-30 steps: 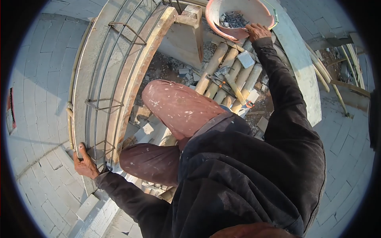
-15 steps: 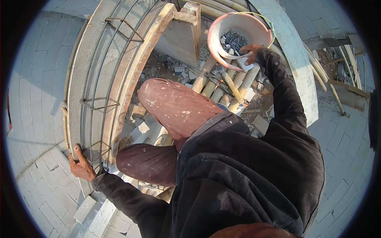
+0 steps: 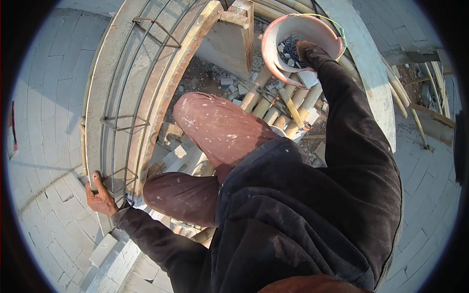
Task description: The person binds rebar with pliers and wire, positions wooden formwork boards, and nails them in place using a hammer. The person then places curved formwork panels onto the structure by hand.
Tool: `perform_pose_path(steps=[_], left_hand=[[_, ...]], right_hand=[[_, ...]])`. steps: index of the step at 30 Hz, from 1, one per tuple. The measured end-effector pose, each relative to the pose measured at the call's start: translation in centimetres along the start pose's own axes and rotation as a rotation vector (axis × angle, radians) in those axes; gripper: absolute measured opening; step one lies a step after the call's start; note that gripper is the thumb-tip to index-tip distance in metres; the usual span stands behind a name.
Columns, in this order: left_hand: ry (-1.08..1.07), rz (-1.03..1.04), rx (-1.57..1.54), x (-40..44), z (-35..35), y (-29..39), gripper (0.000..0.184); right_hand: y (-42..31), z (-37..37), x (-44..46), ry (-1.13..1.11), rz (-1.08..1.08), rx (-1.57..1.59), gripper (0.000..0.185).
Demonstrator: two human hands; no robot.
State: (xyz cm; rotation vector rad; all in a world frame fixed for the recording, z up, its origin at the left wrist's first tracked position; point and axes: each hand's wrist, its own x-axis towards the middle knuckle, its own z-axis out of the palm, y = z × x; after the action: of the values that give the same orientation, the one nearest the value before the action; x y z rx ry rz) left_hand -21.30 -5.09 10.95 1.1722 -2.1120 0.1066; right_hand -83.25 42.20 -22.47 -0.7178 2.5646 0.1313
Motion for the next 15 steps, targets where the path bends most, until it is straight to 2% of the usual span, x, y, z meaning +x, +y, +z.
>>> perform_pose_path(steps=[1,3,4,6,7,9,12,15], left_hand=[[0.049,0.042,-0.005,0.0,0.0,0.1,0.063],[-0.103,-0.125,0.037,0.1,-0.7,0.6,0.074],[-0.098,-0.130,0.038,0.1,-0.4,0.4,0.074],[-0.034,-0.115,0.000,0.0,-0.2,-0.1,0.079],[-0.014,-0.112,-0.010,-0.1,-0.3,0.0,0.081],[-0.080,-0.187,0.026,0.0,-0.7,0.5,0.079],[-0.108,-0.220,0.022,0.0,-0.7,0.8,0.079],[-0.091,-0.180,0.046,0.2,-0.5,-0.7,0.080]], right_hand=[[-0.8,-0.4,-0.7,-0.041,-0.046,-0.042,0.029],[-1.6,-0.2,-2.4,-0.175,0.014,-0.153,0.030],[-1.5,0.1,-2.7,-0.218,0.032,-0.192,0.031],[1.1,4.0,0.0,-0.025,-0.091,-0.201,0.030],[1.0,4.2,0.4,-0.027,-0.097,-0.206,0.030],[1.4,4.4,0.9,-0.226,-0.161,-0.410,0.028],[8.0,13.1,8.4,0.033,0.115,-0.066,0.026],[1.3,2.3,-0.8,-0.206,-0.171,-0.003,0.022]])
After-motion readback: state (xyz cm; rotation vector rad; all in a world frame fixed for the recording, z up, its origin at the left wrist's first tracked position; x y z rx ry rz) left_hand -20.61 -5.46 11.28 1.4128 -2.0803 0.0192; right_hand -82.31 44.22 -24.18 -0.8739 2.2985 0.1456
